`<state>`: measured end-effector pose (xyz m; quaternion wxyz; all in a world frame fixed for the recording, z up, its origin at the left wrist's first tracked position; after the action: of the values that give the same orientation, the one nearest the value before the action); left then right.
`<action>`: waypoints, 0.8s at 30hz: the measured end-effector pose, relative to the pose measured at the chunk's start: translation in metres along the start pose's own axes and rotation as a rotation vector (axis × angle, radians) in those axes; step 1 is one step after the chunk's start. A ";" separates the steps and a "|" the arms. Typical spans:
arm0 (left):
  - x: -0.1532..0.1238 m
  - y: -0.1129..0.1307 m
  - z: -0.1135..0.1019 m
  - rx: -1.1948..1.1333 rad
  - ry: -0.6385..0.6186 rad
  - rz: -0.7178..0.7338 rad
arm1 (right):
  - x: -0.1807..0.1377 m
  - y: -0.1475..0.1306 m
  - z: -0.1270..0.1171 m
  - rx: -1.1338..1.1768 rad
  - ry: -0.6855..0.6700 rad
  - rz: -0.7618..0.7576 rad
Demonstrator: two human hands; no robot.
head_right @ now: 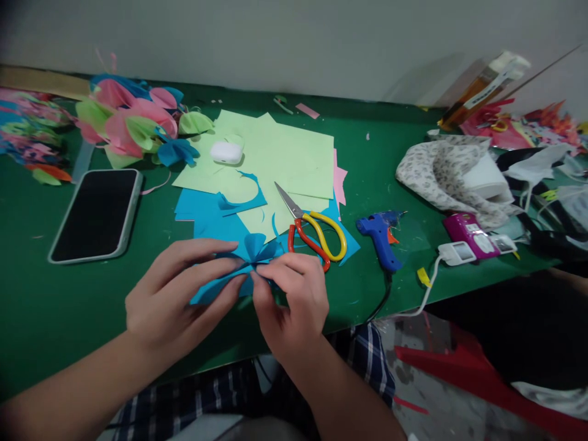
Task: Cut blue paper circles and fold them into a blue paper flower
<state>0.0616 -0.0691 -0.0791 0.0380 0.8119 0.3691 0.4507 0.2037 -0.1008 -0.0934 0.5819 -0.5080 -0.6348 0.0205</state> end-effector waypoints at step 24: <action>-0.004 -0.007 0.008 -0.422 0.026 -0.578 | 0.002 0.005 0.003 0.209 0.027 0.333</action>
<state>0.0630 -0.0643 -0.0890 0.3260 0.6424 0.4826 0.4981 0.2047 -0.0948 -0.0961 0.6285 -0.5431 -0.5285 0.1756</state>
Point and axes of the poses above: each hand's wrist, its own x-axis towards the middle knuckle, its own z-axis out of the palm, y = z × x, the point moved 1 cm from there along x, towards the middle knuckle, and after that the axes turned 1 degree about x, right-handed, at the moved point
